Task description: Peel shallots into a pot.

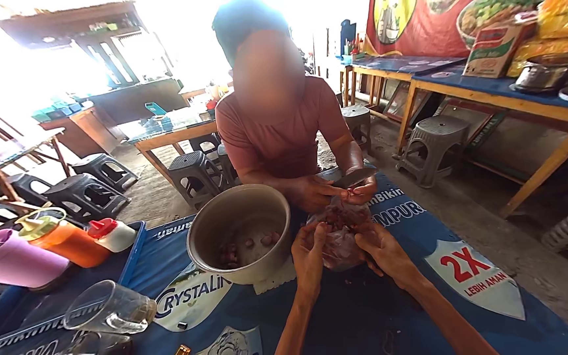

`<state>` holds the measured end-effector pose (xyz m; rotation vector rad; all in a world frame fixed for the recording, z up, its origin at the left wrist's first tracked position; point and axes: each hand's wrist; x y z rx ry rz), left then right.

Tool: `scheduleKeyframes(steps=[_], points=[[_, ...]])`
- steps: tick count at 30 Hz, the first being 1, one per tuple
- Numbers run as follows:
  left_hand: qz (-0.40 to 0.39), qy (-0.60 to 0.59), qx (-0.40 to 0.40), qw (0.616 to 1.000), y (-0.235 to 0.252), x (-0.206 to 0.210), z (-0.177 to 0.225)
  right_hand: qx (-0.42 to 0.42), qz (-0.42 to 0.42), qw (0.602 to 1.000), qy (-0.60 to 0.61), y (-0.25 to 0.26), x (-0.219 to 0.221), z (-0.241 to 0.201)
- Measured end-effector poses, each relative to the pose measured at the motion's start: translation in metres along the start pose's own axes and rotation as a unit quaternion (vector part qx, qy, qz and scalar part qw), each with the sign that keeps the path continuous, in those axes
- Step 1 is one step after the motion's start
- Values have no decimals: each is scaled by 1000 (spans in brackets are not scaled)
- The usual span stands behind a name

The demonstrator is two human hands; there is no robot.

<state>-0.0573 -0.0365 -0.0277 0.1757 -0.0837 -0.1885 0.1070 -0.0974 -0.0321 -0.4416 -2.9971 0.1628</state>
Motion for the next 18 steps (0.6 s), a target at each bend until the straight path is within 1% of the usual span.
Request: scheduleKeyframes(steps=[2,4,6,8,10,12,14,15,17,18], points=[[-25,54,66,996,-1,3,-7,-12,1,1000,-17,0,1,3],[-47,133,106,984,-2,7,-13,-28,-8,999,-18,0,0,4],[-62,235,108,964,-4,8,-16,-37,-25,999,-15,1,-1,4],[-81,321,89,939,-6,8,-16,-46,-34,998,-7,1,-2,5],[-93,391,78,912,-7,5,-14,-45,-40,998,-2,3,-2,6],[-107,436,64,891,-8,1,-11,-28,-39,999,-5,2,-2,5],[-118,454,52,882,-8,-5,-10,-2,-36,999,-8,1,0,3],[-123,447,46,885,-7,-8,-11,8,-36,999,-12,1,0,2],[-116,396,37,910,-4,-13,-15,16,-40,999,-17,0,0,2],[-107,342,28,933,-3,-14,-16,15,-43,999,-14,0,1,1]])
Point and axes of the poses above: each hand's wrist, its own y-axis towards the middle knuckle, its own x-axis out of the palm, z = x × y, and after that the axes turned 9 degrees about y, right-handed
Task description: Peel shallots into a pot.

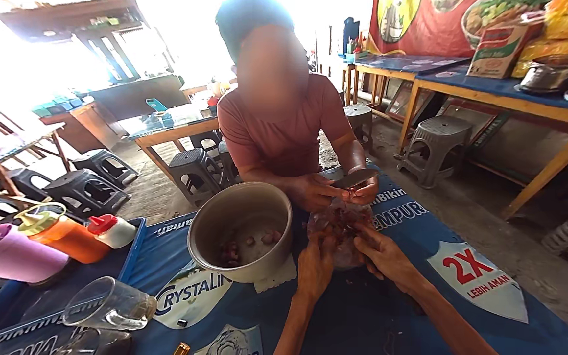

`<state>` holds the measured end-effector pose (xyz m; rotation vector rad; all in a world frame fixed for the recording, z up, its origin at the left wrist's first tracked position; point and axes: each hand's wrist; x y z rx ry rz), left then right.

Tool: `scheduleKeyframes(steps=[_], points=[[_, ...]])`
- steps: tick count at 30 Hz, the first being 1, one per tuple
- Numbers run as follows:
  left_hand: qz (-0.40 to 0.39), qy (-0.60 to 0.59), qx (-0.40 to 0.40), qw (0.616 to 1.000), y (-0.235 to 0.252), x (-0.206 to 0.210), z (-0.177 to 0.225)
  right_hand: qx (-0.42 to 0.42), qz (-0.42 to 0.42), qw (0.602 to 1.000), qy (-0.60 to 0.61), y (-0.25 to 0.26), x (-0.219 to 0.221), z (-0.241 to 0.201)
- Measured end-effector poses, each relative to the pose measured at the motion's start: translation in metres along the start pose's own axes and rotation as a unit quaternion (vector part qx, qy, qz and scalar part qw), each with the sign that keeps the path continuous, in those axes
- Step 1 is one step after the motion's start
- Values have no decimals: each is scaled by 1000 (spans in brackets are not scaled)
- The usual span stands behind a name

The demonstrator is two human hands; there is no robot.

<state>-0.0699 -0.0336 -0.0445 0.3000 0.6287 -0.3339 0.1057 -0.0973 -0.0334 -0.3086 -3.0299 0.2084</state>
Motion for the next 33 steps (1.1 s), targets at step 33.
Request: scheduleKeyframes(steps=[33], points=[[83,-467,-133,870,4,16,24,-59,-121,984,120,-10,12,0]])
Point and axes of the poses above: each hand's wrist, its own y-axis towards the middle knuckle, its own x-axis out of the palm, z = x × y, and after that the axes turned 9 degrees about y, right-handed
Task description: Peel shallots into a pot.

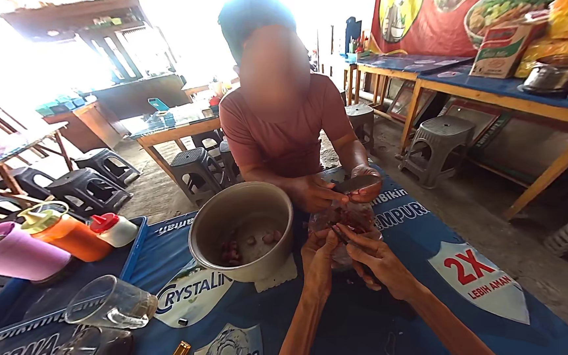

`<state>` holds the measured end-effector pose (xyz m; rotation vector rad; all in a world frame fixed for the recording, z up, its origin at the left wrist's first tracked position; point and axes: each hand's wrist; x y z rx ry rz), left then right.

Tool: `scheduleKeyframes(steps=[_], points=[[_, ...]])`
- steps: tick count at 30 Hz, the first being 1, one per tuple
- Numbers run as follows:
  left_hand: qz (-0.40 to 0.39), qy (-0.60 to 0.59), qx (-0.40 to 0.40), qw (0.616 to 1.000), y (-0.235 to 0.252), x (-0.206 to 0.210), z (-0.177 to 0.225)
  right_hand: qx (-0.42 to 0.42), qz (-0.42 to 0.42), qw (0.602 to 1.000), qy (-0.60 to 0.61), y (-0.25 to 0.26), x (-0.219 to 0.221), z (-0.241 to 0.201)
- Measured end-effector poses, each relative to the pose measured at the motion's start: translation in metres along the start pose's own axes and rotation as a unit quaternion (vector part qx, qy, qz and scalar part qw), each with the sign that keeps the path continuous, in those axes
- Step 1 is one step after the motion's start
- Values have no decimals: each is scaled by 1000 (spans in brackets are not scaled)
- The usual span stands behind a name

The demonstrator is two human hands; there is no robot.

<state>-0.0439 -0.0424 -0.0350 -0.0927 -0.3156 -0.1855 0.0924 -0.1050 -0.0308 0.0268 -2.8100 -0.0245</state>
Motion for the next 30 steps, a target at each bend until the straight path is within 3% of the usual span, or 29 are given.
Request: scheduleKeyframes(steps=[16,30], points=[[42,28,110,993,-7,11,-12,32,85,989,116,-2,10,3],[31,40,178,983,-7,12,-17,64,88,978,179,0,7,7]])
Point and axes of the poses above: each hand's wrist, its own y-axis towards the middle knuckle, its own x-axis out of the palm, z = x × y, and after that the axes turned 9 degrees about y, right-handed
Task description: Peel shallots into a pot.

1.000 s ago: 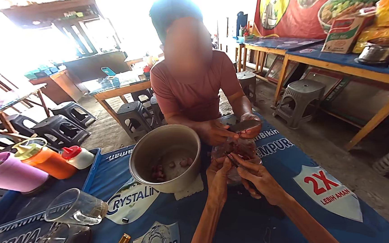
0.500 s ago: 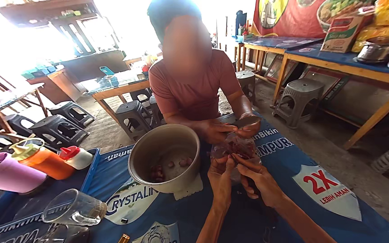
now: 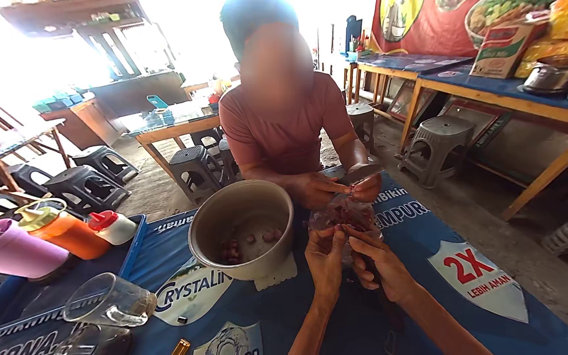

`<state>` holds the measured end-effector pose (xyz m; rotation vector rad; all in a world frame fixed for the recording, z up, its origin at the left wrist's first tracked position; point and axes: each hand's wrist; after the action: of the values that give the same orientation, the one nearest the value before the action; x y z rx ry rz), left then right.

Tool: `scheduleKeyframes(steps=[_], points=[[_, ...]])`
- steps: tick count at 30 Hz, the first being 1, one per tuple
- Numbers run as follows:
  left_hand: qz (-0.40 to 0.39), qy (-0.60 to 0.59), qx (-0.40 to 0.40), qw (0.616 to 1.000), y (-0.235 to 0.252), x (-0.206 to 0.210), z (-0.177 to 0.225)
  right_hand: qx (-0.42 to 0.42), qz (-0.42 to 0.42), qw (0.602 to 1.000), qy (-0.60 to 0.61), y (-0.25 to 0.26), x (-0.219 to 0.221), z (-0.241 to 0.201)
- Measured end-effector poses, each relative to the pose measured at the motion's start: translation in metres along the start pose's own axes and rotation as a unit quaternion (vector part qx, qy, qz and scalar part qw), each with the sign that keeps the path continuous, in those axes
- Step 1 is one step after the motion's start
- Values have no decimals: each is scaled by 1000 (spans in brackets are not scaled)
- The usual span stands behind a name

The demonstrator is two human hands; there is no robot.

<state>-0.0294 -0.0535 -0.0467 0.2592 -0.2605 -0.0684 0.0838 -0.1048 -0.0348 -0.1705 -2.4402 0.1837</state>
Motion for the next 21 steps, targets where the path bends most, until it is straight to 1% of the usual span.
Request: scheduleKeyframes(steps=[5,15,18,21], points=[[5,-8,4,1000,-1,1,-2,3,13,1000,3,0,1,1],[9,7,17,1000,-6,5,-10,-12,71,997,4,0,6,2],[6,5,-8,1000,-6,5,-7,-6,69,998,8,1,4,1],[-26,-6,-75,997,0,0,-2,22,41,999,27,2,1,-4]])
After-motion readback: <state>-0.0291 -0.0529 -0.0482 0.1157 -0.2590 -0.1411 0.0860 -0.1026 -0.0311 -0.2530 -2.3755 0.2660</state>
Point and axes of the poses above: each hand's wrist, its own y-axis towards the middle knuckle, its own x-axis out of the palm, z = x × y, and after that the axes turned 9 degrees about y, right-handed
